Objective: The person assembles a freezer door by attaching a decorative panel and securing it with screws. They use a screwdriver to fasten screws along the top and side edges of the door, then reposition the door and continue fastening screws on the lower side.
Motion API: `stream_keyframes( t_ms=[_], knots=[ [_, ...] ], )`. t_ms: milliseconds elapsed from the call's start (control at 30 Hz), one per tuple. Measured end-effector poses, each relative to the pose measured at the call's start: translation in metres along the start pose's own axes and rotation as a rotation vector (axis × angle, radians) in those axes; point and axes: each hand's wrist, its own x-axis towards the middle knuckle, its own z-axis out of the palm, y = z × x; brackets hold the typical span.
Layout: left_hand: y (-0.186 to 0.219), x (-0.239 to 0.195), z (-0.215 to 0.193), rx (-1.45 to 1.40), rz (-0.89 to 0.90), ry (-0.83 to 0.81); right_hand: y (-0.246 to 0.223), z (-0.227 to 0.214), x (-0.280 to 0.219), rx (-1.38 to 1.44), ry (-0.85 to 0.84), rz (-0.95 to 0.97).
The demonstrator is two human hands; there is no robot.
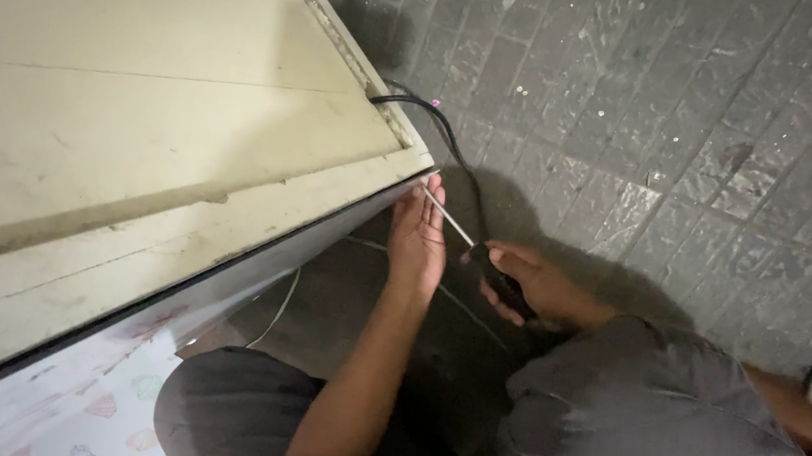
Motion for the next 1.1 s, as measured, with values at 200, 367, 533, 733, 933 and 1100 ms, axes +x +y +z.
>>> stream_keyframes(
  t_ms=[200,367,533,733,933,1100],
  knots=[
    [0.015,-0.025,0.013,0.168,-0.200,-0.096,-0.010,0.020,-0.004,0.581,-0.109,0.177],
    [0.007,-0.006,-0.018,0.384,-0.172,-0.074,0.010,0.011,0.002,0.671,-0.086,0.220],
    [0.004,-0.002,-0.017,0.464,-0.108,-0.001,-0.001,0.015,0.002,0.489,0.003,0.199],
    [0.002,-0.015,0.016,0.497,-0.018,0.115,0.014,0.006,0.005,0.012,0.278,0.060],
    [0.013,-0.032,0.018,0.671,-0.087,-0.037,-0.022,0.018,-0.008,0.434,0.126,0.264],
    [0.011,-0.021,0.002,0.732,-0.116,-0.084,-0.008,0.008,-0.004,0.631,-0.003,0.345]
  ],
)
